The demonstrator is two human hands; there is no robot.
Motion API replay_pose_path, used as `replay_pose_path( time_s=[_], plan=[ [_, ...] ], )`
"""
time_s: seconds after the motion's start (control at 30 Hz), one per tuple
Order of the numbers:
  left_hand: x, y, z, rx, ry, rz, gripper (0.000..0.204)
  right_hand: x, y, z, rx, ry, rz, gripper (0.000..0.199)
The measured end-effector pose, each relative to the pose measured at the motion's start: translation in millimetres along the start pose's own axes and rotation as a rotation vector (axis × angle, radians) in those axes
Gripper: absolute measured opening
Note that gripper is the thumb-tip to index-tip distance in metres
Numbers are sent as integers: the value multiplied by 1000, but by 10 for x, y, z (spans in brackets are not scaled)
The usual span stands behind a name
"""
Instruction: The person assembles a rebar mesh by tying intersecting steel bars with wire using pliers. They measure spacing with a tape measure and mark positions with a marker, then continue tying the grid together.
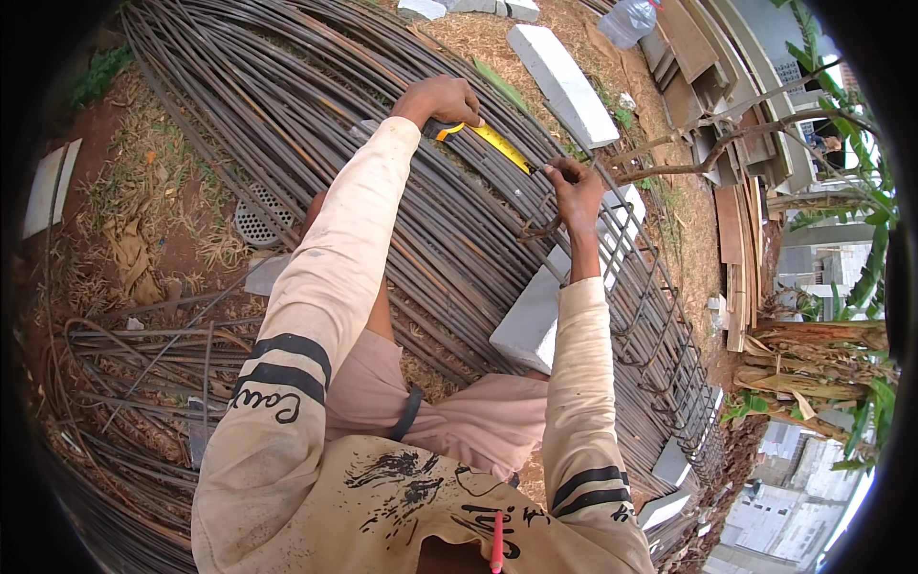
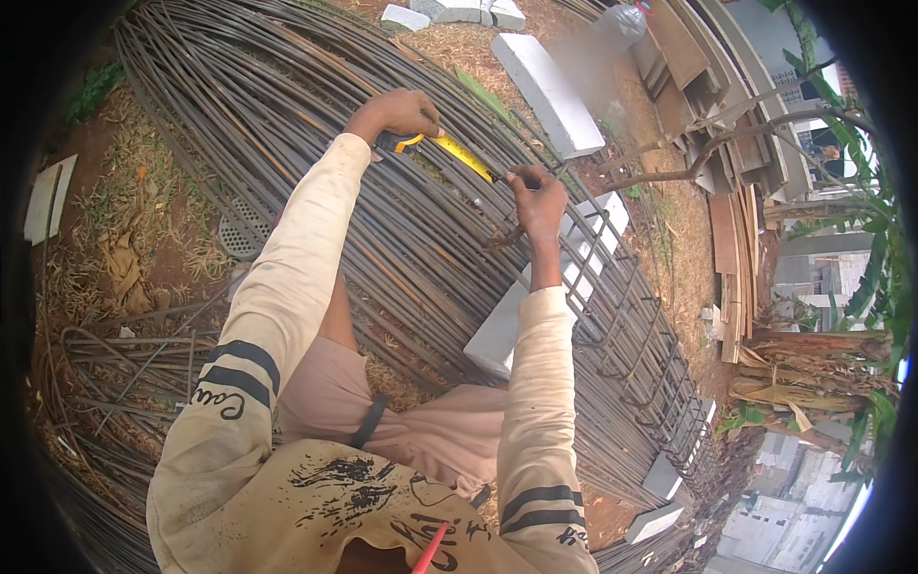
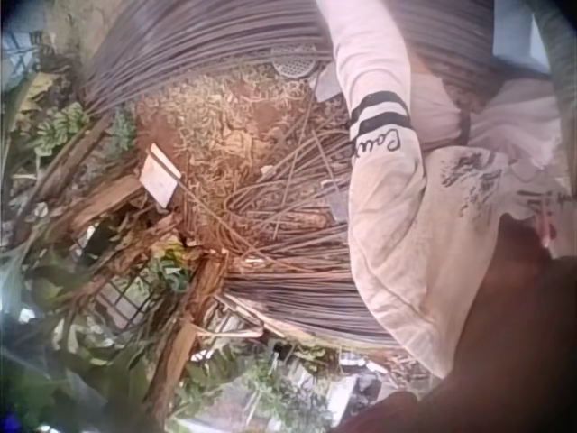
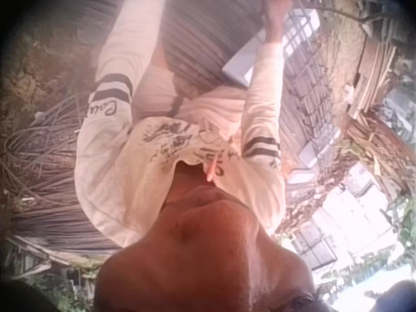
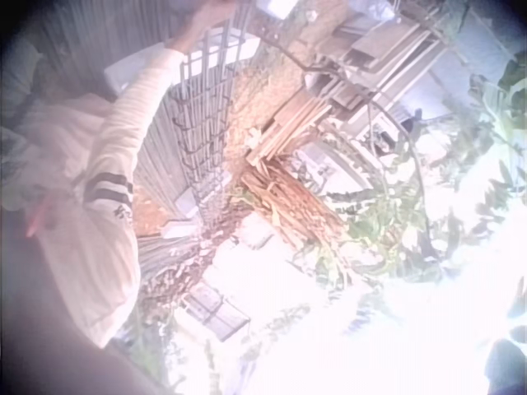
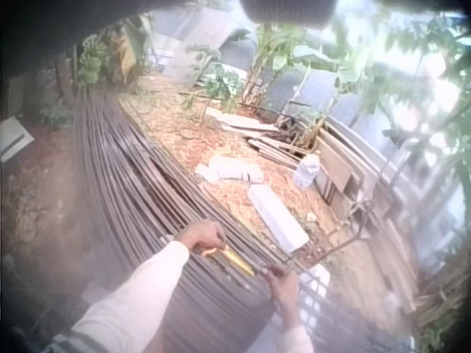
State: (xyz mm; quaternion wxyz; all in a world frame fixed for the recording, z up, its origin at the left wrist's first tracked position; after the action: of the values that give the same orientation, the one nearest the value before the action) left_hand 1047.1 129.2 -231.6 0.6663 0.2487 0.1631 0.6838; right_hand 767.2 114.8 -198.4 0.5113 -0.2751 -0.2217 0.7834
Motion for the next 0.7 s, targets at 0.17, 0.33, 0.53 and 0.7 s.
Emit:
replay_pose_path(
  time_s=[0.17,0.33,0.53,0.7],
  plan=[
    [-31,-57,-39,40,9,-7,44,-27,84,-47,4,3,2,25],
    [-21,-92,-18,84,21,-7,42,-26,78,-74,6,30,3,26],
    [41,-136,31,109,5,-20,40,-8,5,-99,40,57,3,27],
    [159,-273,225,226,116,-47,42,1,-85,-87,136,90,0,26]
  ],
)
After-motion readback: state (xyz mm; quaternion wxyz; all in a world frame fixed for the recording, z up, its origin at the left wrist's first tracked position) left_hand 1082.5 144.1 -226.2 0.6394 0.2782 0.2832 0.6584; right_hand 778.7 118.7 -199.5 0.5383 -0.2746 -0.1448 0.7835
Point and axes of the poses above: each hand's wrist, its own x-axis away from the middle knuckle, its own z-axis out of the back of the hand, y = z × x, the point moved 10 cm from there along -x, towards the middle knuckle, and after that the axes turned 3 degrees about -y, right-handed, at the moved point
